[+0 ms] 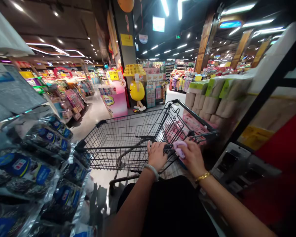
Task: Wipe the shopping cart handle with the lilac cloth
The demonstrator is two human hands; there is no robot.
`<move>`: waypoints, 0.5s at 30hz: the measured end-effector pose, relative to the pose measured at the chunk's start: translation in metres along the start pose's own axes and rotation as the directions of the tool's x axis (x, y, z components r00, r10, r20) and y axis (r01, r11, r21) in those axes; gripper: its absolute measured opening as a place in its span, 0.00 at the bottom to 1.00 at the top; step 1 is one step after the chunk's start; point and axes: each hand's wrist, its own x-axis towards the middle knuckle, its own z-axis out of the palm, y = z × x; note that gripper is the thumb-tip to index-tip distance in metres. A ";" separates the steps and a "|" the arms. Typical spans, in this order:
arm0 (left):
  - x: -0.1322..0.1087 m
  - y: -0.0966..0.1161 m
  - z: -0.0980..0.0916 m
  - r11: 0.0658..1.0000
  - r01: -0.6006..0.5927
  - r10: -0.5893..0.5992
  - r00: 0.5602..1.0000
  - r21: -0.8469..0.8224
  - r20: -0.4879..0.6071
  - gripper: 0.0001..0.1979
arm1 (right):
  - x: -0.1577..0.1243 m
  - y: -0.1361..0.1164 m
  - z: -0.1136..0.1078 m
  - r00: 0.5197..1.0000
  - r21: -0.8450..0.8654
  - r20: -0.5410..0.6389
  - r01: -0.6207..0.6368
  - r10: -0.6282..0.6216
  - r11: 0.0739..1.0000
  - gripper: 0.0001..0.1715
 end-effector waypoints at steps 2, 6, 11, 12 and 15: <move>-0.001 -0.001 -0.002 1.000 -0.017 0.017 1.000 0.016 0.017 0.25 | -0.001 0.005 0.000 0.988 0.003 -0.125 -0.093 0.093 0.996 0.15; 0.000 -0.006 -0.011 0.997 -0.065 0.059 0.993 0.053 0.099 0.31 | -0.025 -0.008 0.021 0.993 0.064 -0.060 -0.097 0.100 0.993 0.18; -0.002 -0.018 -0.026 0.976 -0.180 0.146 0.959 0.123 0.242 0.42 | -0.048 -0.033 0.043 0.976 0.186 -0.033 -0.206 0.216 0.961 0.21; -0.003 -0.019 -0.028 0.970 -0.205 0.168 0.953 0.130 0.252 0.42 | -0.046 -0.035 0.042 0.960 0.201 -0.066 -0.252 0.270 0.947 0.21; -0.009 -0.022 -0.029 0.957 -0.246 0.206 0.950 0.153 0.236 0.41 | -0.037 -0.036 0.040 0.922 0.197 -0.129 -0.337 0.365 0.921 0.18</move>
